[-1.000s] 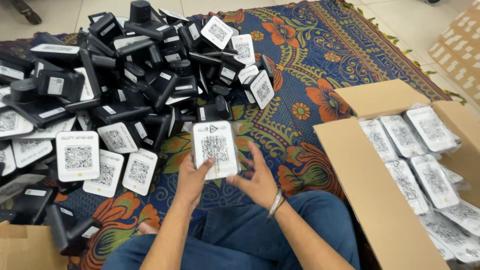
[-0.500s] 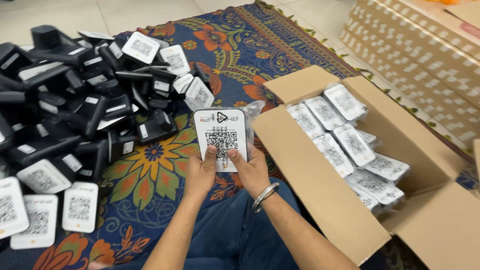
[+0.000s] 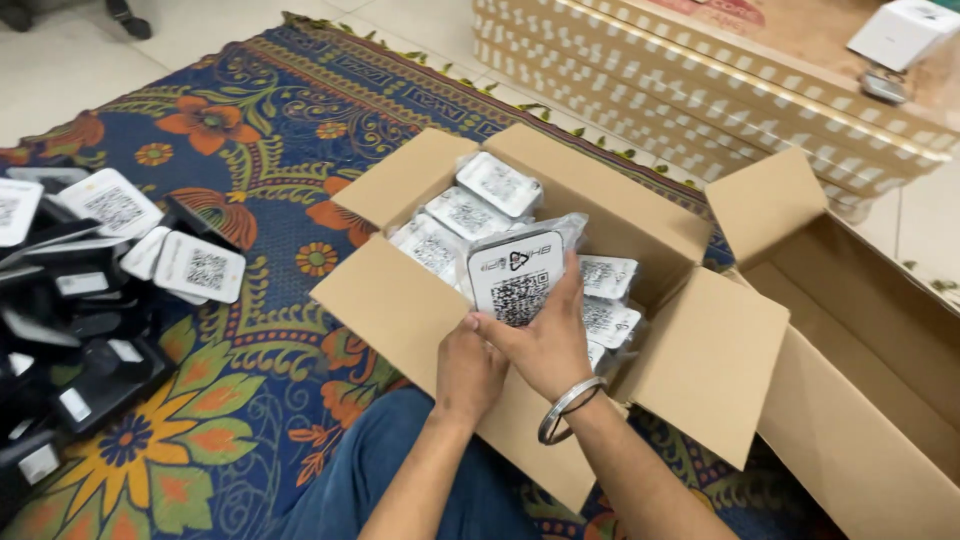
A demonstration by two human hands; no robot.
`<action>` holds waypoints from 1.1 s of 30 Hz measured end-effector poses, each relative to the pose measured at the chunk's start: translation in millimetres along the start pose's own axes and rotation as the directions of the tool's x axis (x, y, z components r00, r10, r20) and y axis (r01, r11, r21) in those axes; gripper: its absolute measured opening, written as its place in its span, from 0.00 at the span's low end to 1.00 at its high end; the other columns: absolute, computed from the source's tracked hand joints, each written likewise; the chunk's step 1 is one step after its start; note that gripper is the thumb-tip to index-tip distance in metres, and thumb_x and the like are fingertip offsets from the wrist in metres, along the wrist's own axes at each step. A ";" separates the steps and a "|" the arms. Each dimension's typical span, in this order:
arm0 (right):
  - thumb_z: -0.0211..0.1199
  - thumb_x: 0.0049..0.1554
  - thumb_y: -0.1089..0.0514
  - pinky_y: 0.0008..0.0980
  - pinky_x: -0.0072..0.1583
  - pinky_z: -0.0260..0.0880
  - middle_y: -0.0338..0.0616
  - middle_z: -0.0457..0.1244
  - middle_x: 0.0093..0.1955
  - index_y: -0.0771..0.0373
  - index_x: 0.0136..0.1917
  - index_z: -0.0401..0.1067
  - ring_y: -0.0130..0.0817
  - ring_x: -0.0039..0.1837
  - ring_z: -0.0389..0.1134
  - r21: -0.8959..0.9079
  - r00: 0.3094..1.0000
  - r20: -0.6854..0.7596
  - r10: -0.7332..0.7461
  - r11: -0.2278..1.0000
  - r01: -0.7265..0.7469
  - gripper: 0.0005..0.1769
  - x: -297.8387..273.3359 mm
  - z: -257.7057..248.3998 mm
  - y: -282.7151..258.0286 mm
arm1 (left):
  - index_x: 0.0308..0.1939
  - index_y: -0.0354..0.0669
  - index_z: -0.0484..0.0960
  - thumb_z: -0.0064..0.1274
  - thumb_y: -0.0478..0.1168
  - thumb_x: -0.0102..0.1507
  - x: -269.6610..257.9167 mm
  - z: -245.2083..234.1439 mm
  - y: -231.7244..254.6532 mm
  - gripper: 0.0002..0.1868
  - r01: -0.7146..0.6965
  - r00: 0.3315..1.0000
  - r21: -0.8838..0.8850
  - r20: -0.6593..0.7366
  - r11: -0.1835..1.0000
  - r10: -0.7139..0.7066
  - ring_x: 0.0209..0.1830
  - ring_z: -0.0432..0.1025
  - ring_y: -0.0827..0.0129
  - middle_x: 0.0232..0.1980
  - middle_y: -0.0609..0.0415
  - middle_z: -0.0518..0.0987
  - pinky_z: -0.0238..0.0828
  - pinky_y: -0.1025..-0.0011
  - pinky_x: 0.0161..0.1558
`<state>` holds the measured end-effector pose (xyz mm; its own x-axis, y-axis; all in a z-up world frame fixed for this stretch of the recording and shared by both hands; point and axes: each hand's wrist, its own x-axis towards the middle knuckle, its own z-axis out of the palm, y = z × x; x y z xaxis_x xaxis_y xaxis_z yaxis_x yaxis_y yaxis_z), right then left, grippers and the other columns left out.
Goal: The person packs electronic QR code payment devices into plastic bags and then places them into a cardboard box.
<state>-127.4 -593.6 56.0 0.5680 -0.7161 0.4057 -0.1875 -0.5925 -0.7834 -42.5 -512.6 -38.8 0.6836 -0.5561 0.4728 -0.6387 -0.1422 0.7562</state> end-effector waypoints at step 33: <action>0.68 0.43 0.23 0.50 0.65 0.57 0.48 0.56 0.70 0.43 0.75 0.59 0.46 0.71 0.55 -0.800 0.893 0.440 0.093 0.494 0.342 0.53 188.0 16.8 172.3 | 0.77 0.35 0.52 0.50 0.70 0.62 87.8 84.0 26.0 0.54 -0.084 0.626 0.673 0.609 0.735 -0.486 0.81 0.40 0.43 0.81 0.42 0.48 0.41 0.40 0.73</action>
<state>-39.4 -824.1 -10.7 0.8424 -0.5325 0.0825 -0.5388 -0.8325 0.1286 -28.8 -633.9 -15.7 0.5234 -0.7780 -0.3474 -0.7648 -0.6087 0.2112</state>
